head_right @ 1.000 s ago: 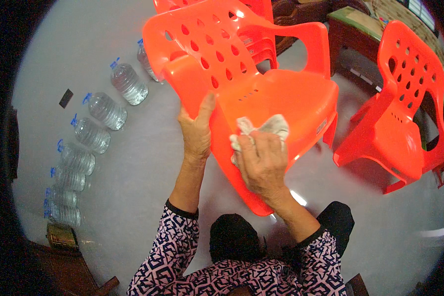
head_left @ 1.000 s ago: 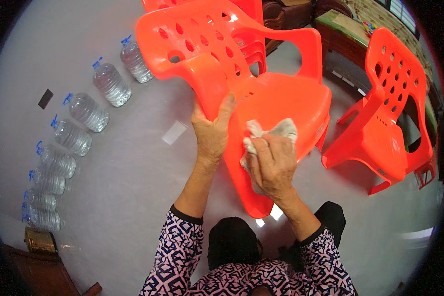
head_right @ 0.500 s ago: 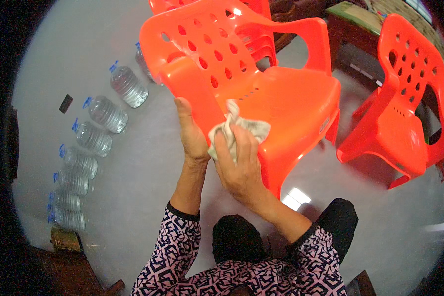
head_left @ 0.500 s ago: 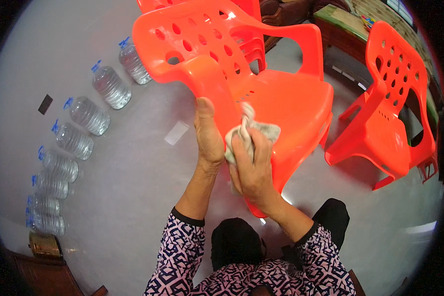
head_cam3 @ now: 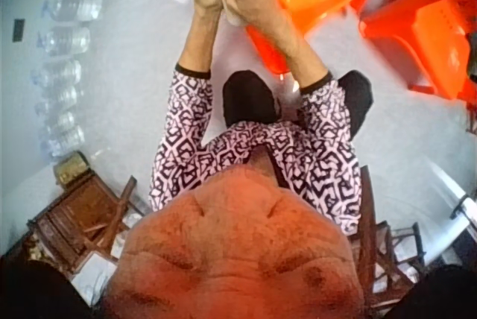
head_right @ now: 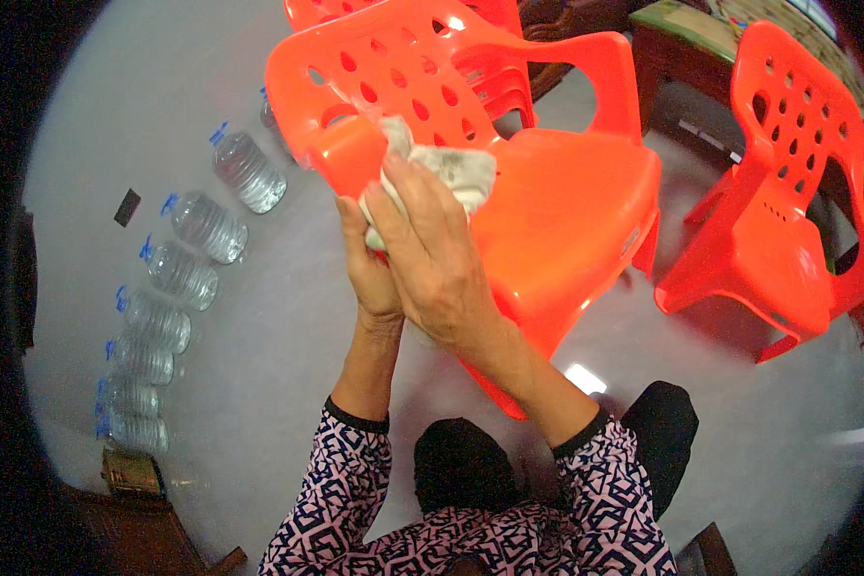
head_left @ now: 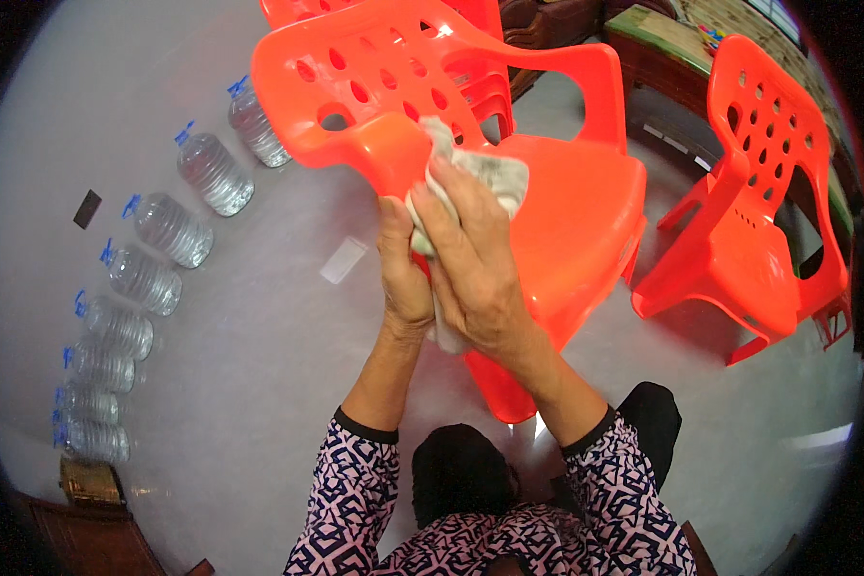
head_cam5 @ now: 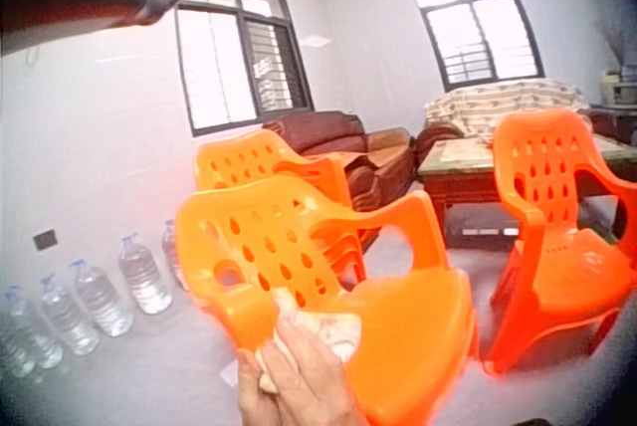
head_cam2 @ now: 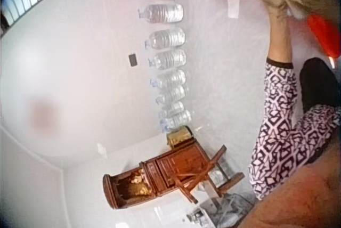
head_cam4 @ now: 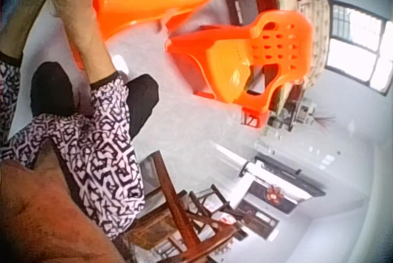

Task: The person wipes the surfaces of orange plastic chairs using a white cloth. They handle the chairs one at a time, lifting and rotating them to clean the seat, backrest, and legs. The person sits on the floor during the task, with stacks of water bottles visible in the background.

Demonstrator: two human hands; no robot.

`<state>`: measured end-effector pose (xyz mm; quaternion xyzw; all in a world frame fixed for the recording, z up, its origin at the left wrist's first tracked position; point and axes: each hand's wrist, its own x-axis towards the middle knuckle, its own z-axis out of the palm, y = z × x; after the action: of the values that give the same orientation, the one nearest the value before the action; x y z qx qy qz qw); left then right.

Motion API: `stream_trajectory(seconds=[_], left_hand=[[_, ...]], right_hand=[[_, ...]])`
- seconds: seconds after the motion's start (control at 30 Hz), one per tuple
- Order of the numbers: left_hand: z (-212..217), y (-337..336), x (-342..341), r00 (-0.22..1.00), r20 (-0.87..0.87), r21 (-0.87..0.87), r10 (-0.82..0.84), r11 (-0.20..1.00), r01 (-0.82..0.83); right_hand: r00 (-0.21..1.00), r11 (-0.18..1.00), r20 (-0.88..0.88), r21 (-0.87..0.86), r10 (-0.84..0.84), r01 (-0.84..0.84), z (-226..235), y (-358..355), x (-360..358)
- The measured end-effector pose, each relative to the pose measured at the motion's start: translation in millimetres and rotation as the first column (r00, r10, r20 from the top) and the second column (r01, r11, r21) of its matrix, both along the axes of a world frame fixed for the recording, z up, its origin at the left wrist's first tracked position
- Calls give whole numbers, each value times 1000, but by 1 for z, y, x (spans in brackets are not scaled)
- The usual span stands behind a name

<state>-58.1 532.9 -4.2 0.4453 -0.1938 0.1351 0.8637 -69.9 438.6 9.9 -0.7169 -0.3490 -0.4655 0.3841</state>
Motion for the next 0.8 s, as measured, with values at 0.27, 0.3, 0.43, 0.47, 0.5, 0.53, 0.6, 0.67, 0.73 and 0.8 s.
stream_trajectory(seconds=[0.27, 0.3, 0.43, 0.47, 0.5, 0.53, 0.6, 0.67, 0.73, 0.8], left_hand=[[1, -6, 0, 992, -80, -14, 95, 995, -97], [1, -10, 0, 990, -103, -23, 98, 995, -101], [0, -10, 2, 991, -95, 4, 99, 995, -99], [6, -9, 2, 992, -64, 9, 106, 994, -106], [8, -14, 6, 994, -41, 29, 106, 994, -104], [8, -13, 8, 992, -19, 64, 121, 991, -120], [5, -9, 9, 992, 2, 65, 124, 990, -124], [6, -9, 9, 996, 8, -25, 85, 996, -85], [7, -11, 7, 995, 19, -33, 98, 995, -97], [9, -14, 6, 992, 30, -9, 123, 992, -123]], right_hand=[[972, 998, -227, -25, -55, 51, -95, -9, -71], [972, 999, -229, 10, -46, 50, -101, -9, -74], [968, 995, -248, 101, 40, -15, -81, -10, -59], [974, 994, -221, 111, 45, -20, -63, -8, -53], [974, 994, -226, 106, 23, 1, -51, -14, -48], [972, 993, -233, 115, 21, 6, -43, -14, -45], [969, 992, -249, 122, 0, 31, -51, -11, -45], [965, 992, -256, 94, -59, 86, -78, -13, -51], [969, 989, -198, -9, -145, 147, -90, -17, -60], [960, 977, -184, -78, -210, 198, -102, -22, -69]])
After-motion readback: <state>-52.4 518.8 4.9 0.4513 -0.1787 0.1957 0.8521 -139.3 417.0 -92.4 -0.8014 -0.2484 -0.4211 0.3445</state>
